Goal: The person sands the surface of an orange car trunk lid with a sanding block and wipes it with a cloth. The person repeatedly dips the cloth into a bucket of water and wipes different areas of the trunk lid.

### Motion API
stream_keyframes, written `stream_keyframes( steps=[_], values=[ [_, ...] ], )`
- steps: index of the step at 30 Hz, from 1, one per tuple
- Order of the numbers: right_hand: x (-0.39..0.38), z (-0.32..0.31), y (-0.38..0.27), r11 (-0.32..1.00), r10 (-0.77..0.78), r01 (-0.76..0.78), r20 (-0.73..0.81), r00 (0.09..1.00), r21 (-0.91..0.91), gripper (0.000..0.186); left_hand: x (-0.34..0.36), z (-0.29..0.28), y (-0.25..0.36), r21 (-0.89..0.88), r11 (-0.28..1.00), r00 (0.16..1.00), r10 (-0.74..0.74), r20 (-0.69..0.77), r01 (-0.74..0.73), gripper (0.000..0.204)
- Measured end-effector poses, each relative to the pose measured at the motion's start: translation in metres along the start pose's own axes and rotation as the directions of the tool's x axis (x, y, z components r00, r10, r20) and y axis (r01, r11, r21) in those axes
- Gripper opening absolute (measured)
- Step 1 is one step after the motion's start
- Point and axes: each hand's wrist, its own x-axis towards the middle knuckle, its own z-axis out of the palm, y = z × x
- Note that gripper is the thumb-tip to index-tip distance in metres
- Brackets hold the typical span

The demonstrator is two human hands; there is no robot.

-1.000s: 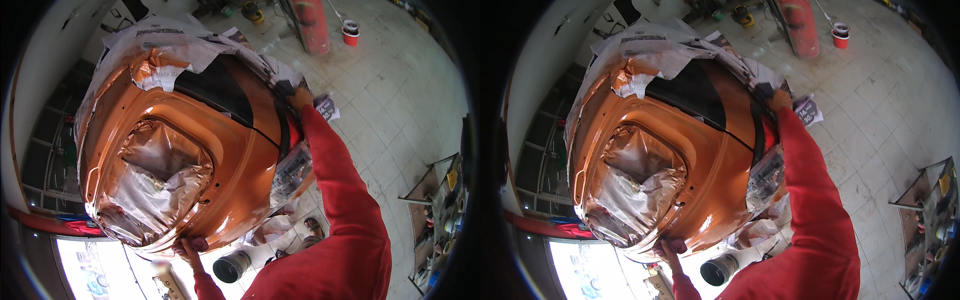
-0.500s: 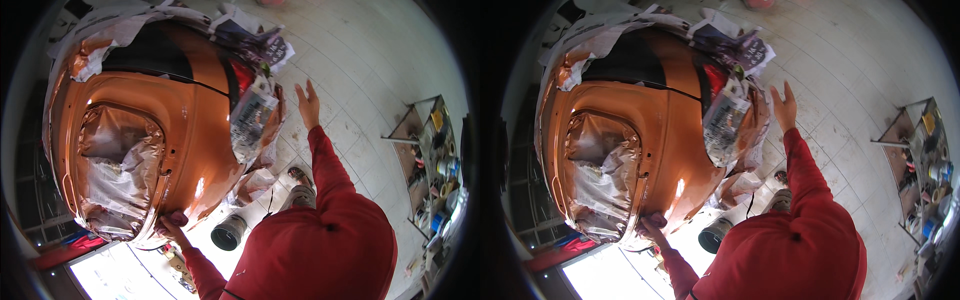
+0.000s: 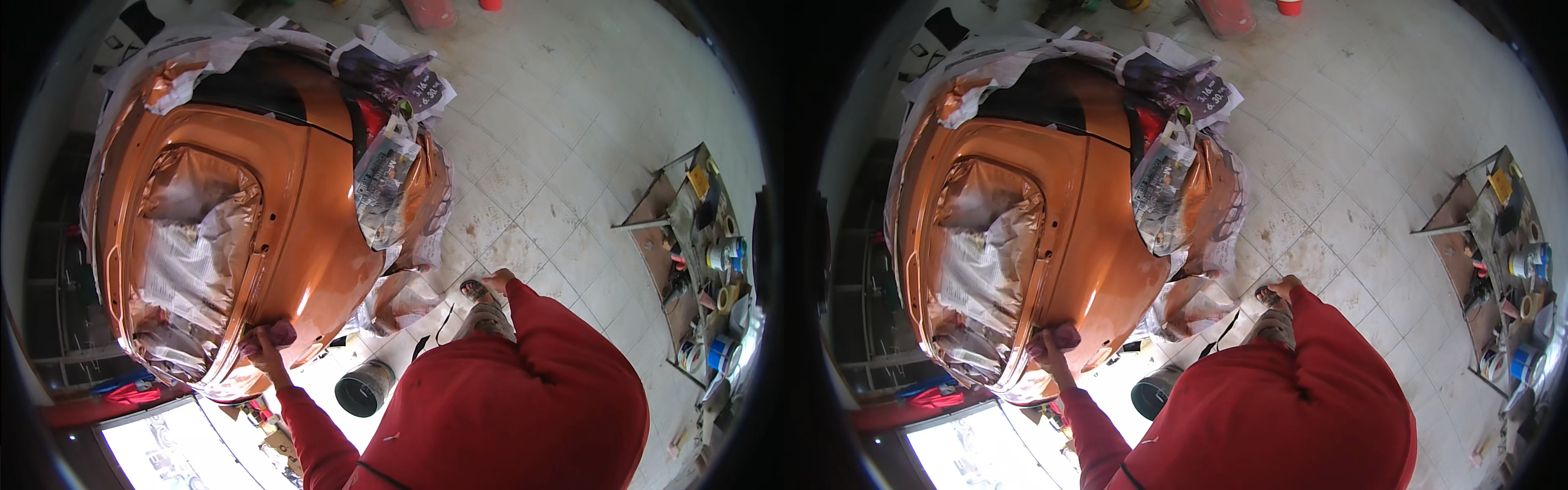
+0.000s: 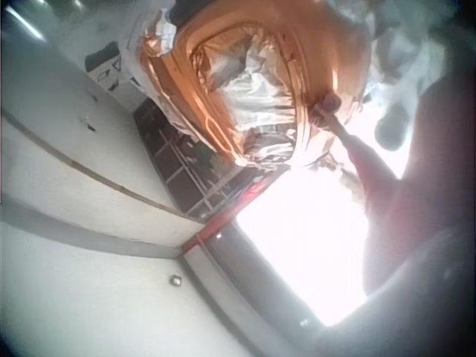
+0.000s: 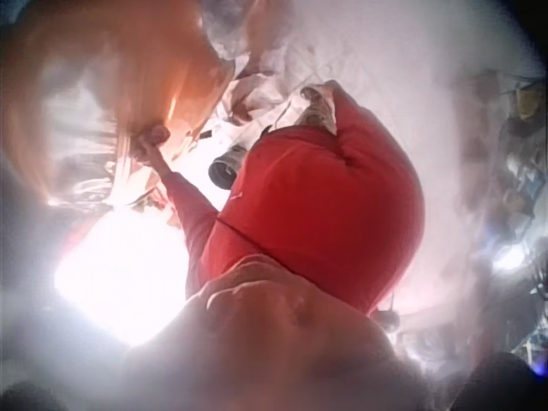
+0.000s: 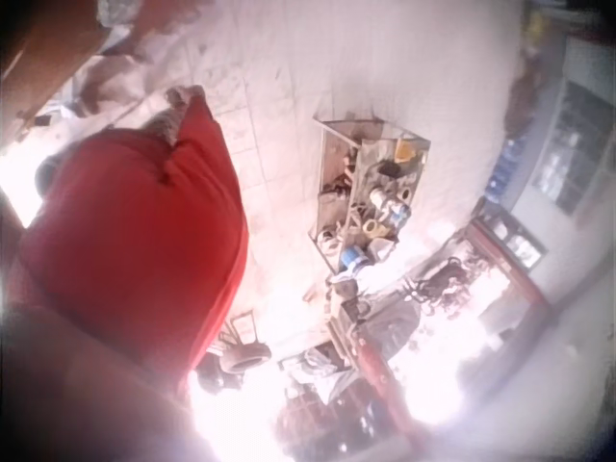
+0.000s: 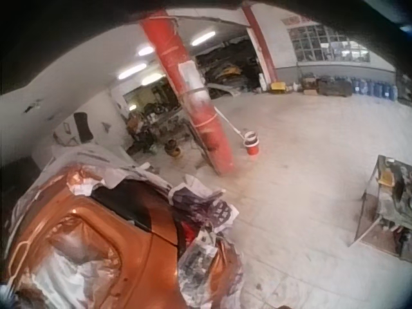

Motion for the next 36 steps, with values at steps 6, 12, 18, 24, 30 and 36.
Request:
stream_keyframes(
  steps=[6,12,18,24,30,36],
  values=[
    [0.04,-0.042,0.058,0.97,-0.195,0.145,-0.272,0.942,-0.194,0.064,-0.115,-0.031,-0.063,0.055,0.998,0.977,0.008,0.212,-0.02,0.027],
    [0.04,-0.101,0.09,0.977,-0.138,0.079,-0.305,0.942,-0.198,0.043,-0.33,-0.094,-0.198,0.568,0.755,0.516,-0.646,0.562,0.328,0.053],
    [-0.027,-0.045,0.1,0.989,-0.008,-0.025,-0.222,0.975,-0.145,0.051,-0.558,-0.234,-0.21,0.471,0.222,0.025,-0.921,0.389,0.854,0.044],
    [-0.078,0.011,0.047,0.926,-0.199,0.132,-0.16,0.967,-0.355,0.079,-0.677,-0.296,-0.212,0.098,-0.121,-0.146,-0.939,0.311,0.988,0.035],
    [-0.128,0.117,-0.099,0.449,-0.736,0.666,0.175,0.654,-0.596,0.081,-0.706,-0.323,-0.193,-0.217,-0.225,-0.147,-0.934,0.325,0.95,0.028],
    [-0.238,0.272,-0.264,-0.311,-0.794,0.827,0.606,0.044,-0.468,0.091,-0.717,-0.324,-0.192,-0.525,-0.3,-0.202,-0.951,0.236,0.797,0.03]
  ],
)
